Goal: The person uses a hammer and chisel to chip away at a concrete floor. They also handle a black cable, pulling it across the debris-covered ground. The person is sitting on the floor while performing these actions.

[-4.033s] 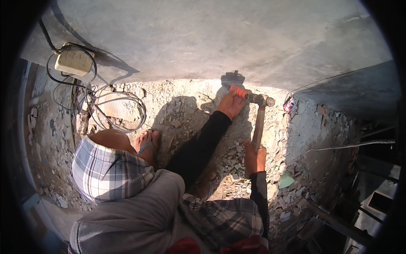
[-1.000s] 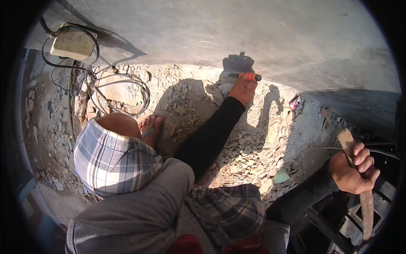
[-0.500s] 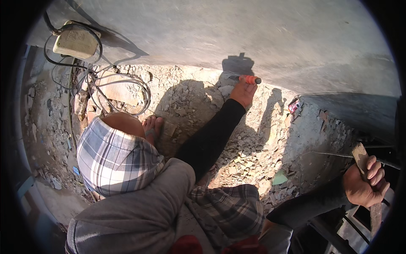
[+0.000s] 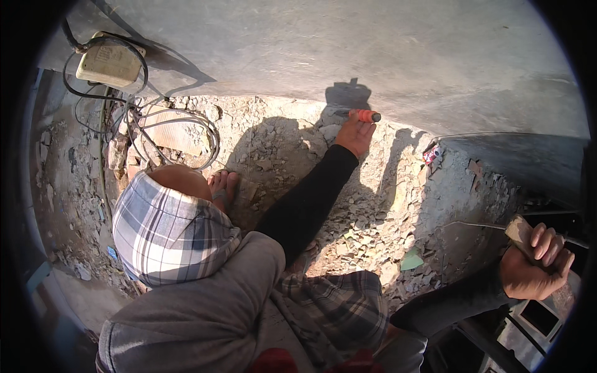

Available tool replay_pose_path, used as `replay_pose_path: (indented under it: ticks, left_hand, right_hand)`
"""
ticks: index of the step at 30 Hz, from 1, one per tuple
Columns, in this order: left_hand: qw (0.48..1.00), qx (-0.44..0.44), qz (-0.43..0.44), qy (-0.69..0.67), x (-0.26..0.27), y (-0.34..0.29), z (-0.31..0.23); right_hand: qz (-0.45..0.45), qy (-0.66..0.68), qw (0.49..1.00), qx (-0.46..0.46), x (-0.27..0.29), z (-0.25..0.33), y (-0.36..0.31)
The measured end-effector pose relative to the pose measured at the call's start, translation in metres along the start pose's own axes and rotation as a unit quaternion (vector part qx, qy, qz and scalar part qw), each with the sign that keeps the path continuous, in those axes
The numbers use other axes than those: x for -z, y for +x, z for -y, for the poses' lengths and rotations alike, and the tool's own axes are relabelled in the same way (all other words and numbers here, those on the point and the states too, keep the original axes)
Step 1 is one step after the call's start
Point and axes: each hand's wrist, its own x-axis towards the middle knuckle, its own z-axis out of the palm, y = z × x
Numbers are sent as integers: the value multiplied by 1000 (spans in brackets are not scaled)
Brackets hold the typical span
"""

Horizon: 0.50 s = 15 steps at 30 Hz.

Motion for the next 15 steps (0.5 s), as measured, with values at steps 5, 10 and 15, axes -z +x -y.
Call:
replay_pose_path:
  ticks: [5, 10, 15]
  left_hand:
    - [1000, 20, 6, -5, -6, 2, 14]
    - [991, 29, 110, -73, 16, 28, 8]
    - [973, 28, 115, -196, 10, 62, 0]
  right_hand:
    - [-110, -210, 905, -354, 6, -183, -176]
    - [46, -324, 793, -514, 69, -147, -231]
    - [-107, -190, 766, -605, 109, -134, -316]
